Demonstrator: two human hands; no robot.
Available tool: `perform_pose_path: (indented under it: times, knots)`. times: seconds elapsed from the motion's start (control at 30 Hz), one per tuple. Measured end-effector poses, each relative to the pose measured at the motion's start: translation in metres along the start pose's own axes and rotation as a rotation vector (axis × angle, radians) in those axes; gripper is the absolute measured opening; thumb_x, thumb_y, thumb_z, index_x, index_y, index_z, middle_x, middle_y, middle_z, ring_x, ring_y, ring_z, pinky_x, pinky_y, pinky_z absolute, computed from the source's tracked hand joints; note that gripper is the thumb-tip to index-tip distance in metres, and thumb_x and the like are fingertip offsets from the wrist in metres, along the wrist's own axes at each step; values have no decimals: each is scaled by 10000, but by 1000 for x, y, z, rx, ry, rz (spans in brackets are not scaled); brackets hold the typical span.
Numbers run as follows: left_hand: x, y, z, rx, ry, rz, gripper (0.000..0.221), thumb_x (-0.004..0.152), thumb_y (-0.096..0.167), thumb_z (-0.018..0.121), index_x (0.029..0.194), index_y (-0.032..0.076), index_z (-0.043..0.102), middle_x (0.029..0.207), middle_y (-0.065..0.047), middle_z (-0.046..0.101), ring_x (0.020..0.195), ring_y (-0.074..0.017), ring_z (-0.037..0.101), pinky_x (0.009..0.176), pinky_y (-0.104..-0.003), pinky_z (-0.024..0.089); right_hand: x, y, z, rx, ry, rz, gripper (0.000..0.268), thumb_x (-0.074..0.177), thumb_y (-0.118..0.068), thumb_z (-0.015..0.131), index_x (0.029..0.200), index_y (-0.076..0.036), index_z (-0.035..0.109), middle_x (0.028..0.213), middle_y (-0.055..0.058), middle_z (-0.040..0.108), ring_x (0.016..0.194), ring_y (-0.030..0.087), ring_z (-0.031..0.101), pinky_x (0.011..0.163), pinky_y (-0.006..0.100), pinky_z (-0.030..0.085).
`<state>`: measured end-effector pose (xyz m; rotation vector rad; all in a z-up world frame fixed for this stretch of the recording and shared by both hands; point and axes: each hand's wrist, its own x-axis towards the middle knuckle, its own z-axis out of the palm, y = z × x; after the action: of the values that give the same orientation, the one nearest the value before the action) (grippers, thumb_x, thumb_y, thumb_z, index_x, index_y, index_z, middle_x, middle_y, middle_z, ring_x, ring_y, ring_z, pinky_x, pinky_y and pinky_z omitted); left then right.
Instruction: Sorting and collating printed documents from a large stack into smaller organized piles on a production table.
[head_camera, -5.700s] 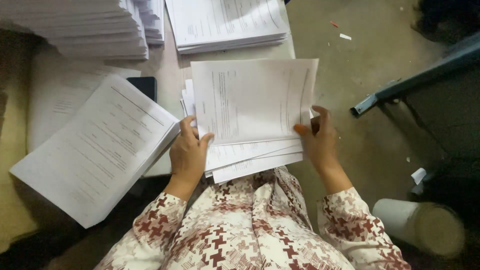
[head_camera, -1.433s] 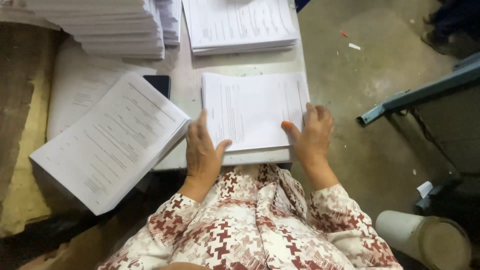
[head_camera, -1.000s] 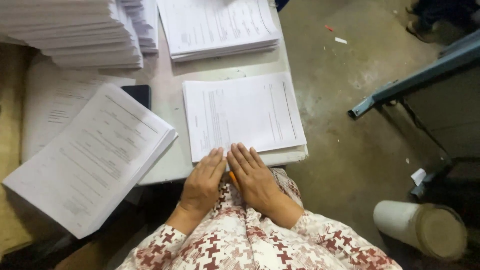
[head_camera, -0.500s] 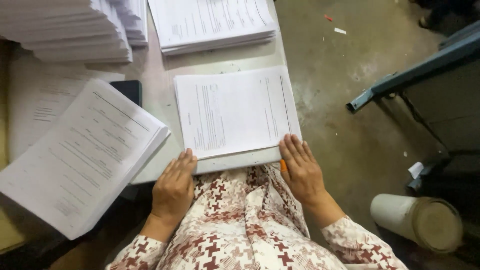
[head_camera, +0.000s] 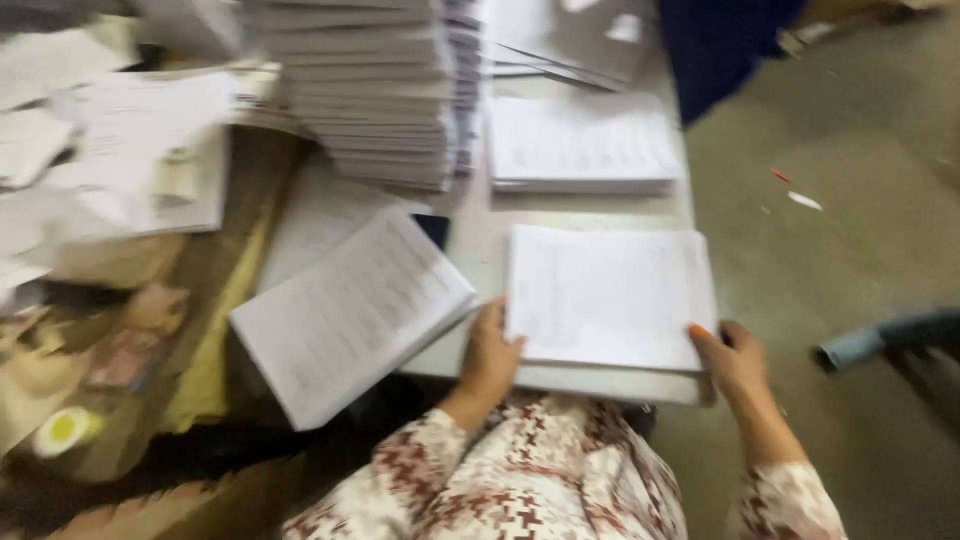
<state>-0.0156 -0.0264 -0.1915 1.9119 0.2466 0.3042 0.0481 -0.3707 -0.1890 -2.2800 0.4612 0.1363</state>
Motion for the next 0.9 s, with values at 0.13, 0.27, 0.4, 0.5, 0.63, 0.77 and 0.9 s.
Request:
perform_pose_path:
  times: [0.13, 0.27, 0.4, 0.5, 0.63, 0.77, 0.9]
  knots:
    - [-21, 70, -18, 208, -126, -118, 604, 751, 55, 665, 1328, 73, 486, 1300, -136, 544, 1186, -310, 514, 982, -408, 467, -16, -5, -24, 138, -22, 52, 336, 832, -264, 711, 1040, -5, 664, 918, 108, 660, 800, 203, 557, 651, 354, 408]
    - [-20, 97, -30, -178, -235, -369, 561, 792, -11, 641, 1322, 65, 473, 1228, -108, 582, 1066, -255, 613, 866, -318, 574, -73, -59, -57, 253, -16, 45, 239, 912, -182, 662, 1029, 7, 575, 909, 166, 597, 770, 262, 525, 629, 389, 388]
    - [-13, 72, -26, -287, -222, -402, 624, 850, 223, 632, 1401, 60, 387, 1277, -85, 561, 1102, -221, 586, 921, -348, 507, -105, -92, -74, 547, -70, 71, 332, 946, -50, 562, 1264, -14, 475, 1246, 183, 582, 1077, 310, 577, 885, 406, 496]
    - [-12, 97, -50, -357, -250, -589, 609, 861, 384, 573, 1370, 106, 385, 1277, -58, 618, 1081, -216, 636, 811, -333, 532, -95, -84, -69, 550, -83, 84, 402, 932, -29, 560, 1321, -31, 463, 1239, 164, 570, 1060, 308, 559, 882, 453, 475]
    - [-12, 65, -78, -548, -112, -425, 310, 876, 211, 631, 1124, 59, 525, 1060, -121, 700, 921, -244, 683, 759, -367, 601, -107, -136, -40, 572, -179, -38, 382, 949, -57, 547, 1327, -14, 511, 1103, 180, 605, 877, 283, 573, 726, 389, 470]
    - [-15, 50, -149, -578, 253, -174, 374, 870, 127, 669, 1200, 59, 507, 1154, -149, 636, 1031, -224, 606, 928, -387, 514, -101, -190, 28, 734, -337, -189, 456, 846, -55, 603, 1294, -17, 524, 1031, 120, 599, 861, 195, 596, 777, 332, 511]
    - [-23, 44, -229, -286, 465, -230, 420, 897, 125, 651, 1273, 20, 496, 1167, -147, 594, 1086, -231, 566, 995, -435, 464, -114, -266, 87, 820, -556, -309, 370, 808, -67, 693, 1167, -56, 606, 847, 78, 615, 712, 138, 612, 648, 307, 567]
